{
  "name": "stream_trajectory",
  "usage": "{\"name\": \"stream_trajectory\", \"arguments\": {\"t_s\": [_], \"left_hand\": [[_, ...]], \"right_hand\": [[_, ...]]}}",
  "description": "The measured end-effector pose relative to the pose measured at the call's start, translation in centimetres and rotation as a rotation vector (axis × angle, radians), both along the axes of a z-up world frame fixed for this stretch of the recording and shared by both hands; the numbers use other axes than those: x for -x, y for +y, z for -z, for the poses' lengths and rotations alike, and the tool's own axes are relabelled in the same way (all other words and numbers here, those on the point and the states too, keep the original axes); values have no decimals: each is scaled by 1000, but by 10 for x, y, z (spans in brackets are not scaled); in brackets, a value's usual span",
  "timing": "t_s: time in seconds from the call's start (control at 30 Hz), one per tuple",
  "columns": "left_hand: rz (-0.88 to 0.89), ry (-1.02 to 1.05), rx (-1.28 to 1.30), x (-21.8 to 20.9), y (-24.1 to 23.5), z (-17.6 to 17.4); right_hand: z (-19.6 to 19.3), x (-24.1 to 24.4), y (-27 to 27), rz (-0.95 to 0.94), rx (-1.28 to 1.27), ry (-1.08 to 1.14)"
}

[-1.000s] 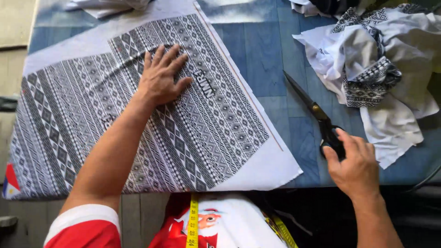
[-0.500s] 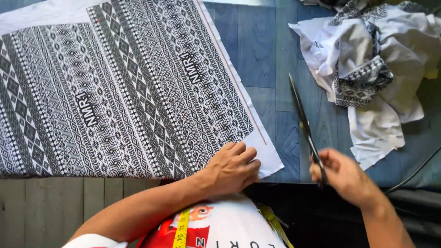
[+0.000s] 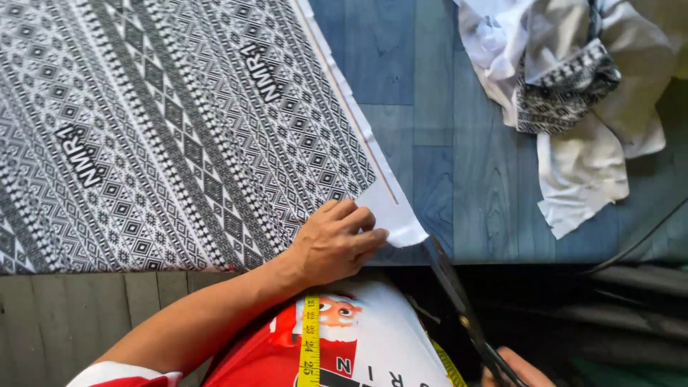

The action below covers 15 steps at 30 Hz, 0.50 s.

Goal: Cutting out pattern pieces from printed fabric using scissors

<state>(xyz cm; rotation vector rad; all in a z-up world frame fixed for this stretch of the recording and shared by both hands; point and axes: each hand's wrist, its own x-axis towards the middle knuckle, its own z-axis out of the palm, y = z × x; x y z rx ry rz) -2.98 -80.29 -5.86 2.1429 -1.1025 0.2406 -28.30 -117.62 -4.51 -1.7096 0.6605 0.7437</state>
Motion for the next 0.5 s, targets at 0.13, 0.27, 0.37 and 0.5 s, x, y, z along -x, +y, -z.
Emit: {"name": "stream_trajectory", "arguments": {"t_s": [0.13,0.27,0.37,0.5], "left_hand": [[38,-49,-90,1,2,6],[48,-68,-77,1,2,7],[36,-56,-70,1,1,4],[28,-31,-89,2,2,2]], "right_hand": [[3,-33,19,-40,-533,174],[8,-49,27,72,-443,333],[27,-38,19,82,-373,311],[24,-33,23,88,-333,245]]}}
